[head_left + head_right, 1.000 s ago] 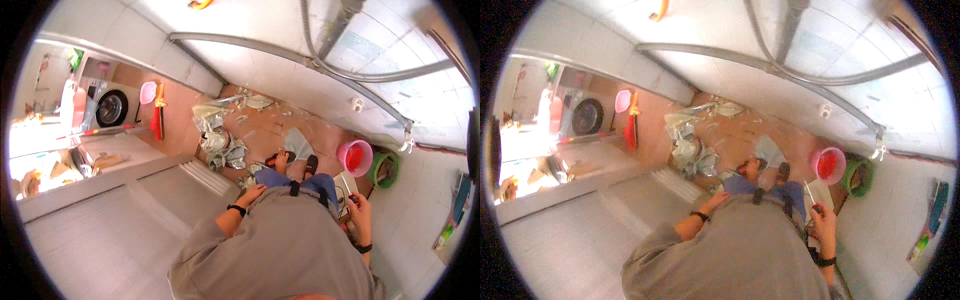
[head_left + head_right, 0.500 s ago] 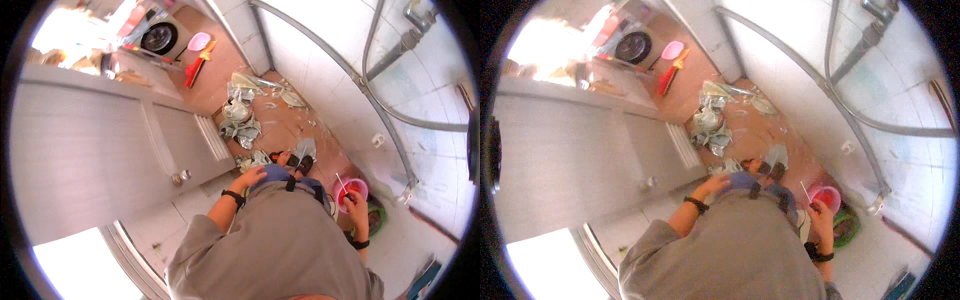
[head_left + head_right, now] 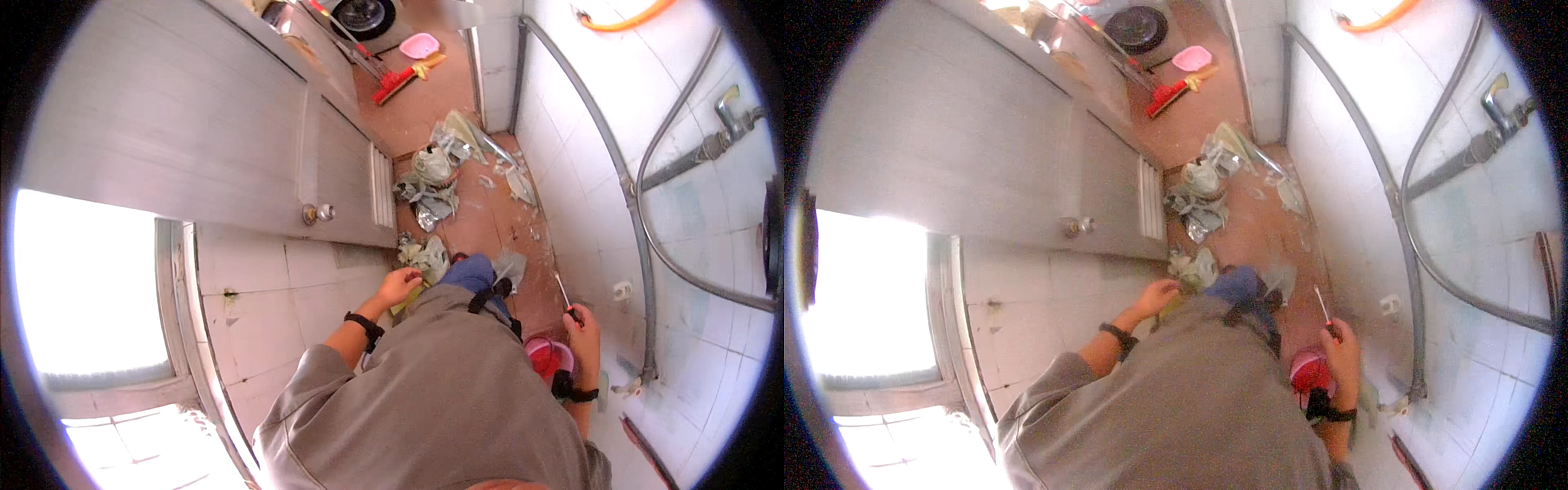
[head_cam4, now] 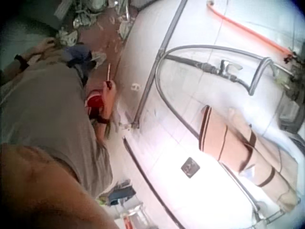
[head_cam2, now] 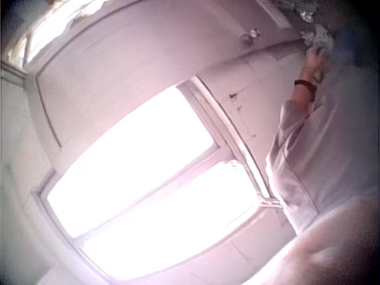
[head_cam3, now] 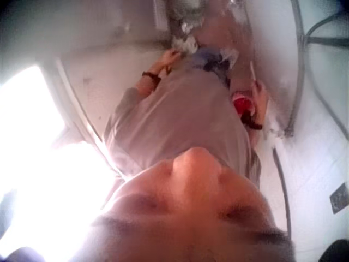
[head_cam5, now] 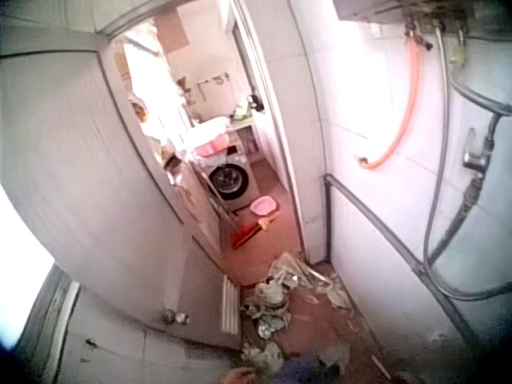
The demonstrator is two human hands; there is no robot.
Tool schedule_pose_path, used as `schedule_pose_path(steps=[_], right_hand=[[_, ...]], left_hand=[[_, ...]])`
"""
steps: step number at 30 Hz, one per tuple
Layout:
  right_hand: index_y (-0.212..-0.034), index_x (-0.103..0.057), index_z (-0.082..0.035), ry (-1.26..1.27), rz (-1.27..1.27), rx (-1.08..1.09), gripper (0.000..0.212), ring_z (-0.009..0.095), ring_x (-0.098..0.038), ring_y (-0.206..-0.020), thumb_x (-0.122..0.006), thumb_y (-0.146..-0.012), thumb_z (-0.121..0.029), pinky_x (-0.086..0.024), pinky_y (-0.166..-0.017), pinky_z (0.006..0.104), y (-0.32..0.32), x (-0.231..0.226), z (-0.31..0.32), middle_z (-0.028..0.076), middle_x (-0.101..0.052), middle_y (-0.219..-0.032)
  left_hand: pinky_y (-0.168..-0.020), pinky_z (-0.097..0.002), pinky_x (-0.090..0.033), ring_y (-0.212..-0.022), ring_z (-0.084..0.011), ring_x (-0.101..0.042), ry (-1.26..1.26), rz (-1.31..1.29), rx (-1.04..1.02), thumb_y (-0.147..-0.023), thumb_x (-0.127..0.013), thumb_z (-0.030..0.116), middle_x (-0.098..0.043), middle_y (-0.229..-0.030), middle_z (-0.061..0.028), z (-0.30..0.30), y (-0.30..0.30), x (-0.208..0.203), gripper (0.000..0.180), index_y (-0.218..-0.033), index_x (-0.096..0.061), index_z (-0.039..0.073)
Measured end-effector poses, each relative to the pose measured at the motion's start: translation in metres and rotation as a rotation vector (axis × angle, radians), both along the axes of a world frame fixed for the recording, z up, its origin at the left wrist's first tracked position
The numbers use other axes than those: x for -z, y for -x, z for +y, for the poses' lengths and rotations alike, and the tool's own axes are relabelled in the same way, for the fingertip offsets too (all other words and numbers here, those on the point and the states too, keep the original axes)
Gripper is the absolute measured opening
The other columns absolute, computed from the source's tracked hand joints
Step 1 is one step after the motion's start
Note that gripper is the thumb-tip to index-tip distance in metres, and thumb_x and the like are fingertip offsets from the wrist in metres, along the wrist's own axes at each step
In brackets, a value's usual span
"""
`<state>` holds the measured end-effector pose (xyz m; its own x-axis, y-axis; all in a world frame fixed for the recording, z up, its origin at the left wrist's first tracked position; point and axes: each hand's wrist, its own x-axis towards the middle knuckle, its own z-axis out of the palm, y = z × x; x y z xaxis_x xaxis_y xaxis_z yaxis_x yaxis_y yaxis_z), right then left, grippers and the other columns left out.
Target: The person uses a screwdriver to scrape out old material or dirt from the tile joints on a bathroom wall, moving along different sections of the tile grout lines.
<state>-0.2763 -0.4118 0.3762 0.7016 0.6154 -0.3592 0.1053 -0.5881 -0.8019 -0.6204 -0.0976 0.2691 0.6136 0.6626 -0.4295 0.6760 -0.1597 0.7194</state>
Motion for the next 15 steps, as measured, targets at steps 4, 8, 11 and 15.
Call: schedule_pose_path(steps=[4, 8, 11, 15], right_hand=[[-0.116, -0.06, -0.006, -0.039, -0.012, -0.08, 0.039, 0.018, -0.061, -0.083, -0.068, -0.083, -0.026, -0.047, -0.075, 0.031, -0.009, -0.021, 0.049, 0.01, -0.066, -0.093], [-0.118, -0.059, -0.006, -0.12, -0.044, -0.29, 0.041, 0.019, -0.061, -0.085, -0.069, -0.083, -0.025, -0.048, -0.075, 0.0313, -0.011, -0.032, 0.089, 0.01, -0.066, -0.096], [-0.12, -0.058, -0.006, -0.149, -0.018, -0.364, 0.042, 0.021, -0.061, -0.09, -0.069, -0.083, -0.024, -0.048, -0.077, 0.0324, -0.023, -0.028, 0.123, 0.012, -0.066, -0.102], [-0.12, -0.055, 0.0, -0.194, -0.129, -0.495, 0.035, 0.01, -0.054, -0.078, -0.064, -0.087, -0.009, -0.045, -0.072, 0.0253, -0.05, -0.053, 0.187, 0.003, -0.061, -0.091]], left_hand=[[-0.08, -0.0352, -0.051, -0.088, -0.0259, -0.065, 0.008, -0.051, 0.035, -0.087, -0.065, 0.025, -0.068, -0.098, -0.0151, 0.01, -0.002, -0.022, 0.035, -0.114, -0.063, 0.002], [-0.081, -0.0362, -0.051, -0.092, -0.0278, -0.065, -0.084, 0.0, 0.14, -0.087, -0.066, 0.026, -0.066, -0.104, -0.0178, 0.006, -0.017, -0.043, 0.038, -0.116, -0.061, 0.002], [-0.086, -0.0382, -0.049, -0.1, -0.0316, -0.063, 0.02, -0.02, 0.138, -0.087, -0.064, 0.029, -0.064, -0.11, -0.0198, 0.001, -0.024, -0.045, 0.042, -0.118, -0.059, 0.001], [-0.09, -0.0405, -0.047, -0.104, -0.0353, -0.06, -0.018, 0.015, 0.233, -0.089, -0.062, 0.031, -0.062, -0.114, -0.0206, 0.001, -0.025, -0.014, 0.043, -0.12, -0.058, 0.001]])
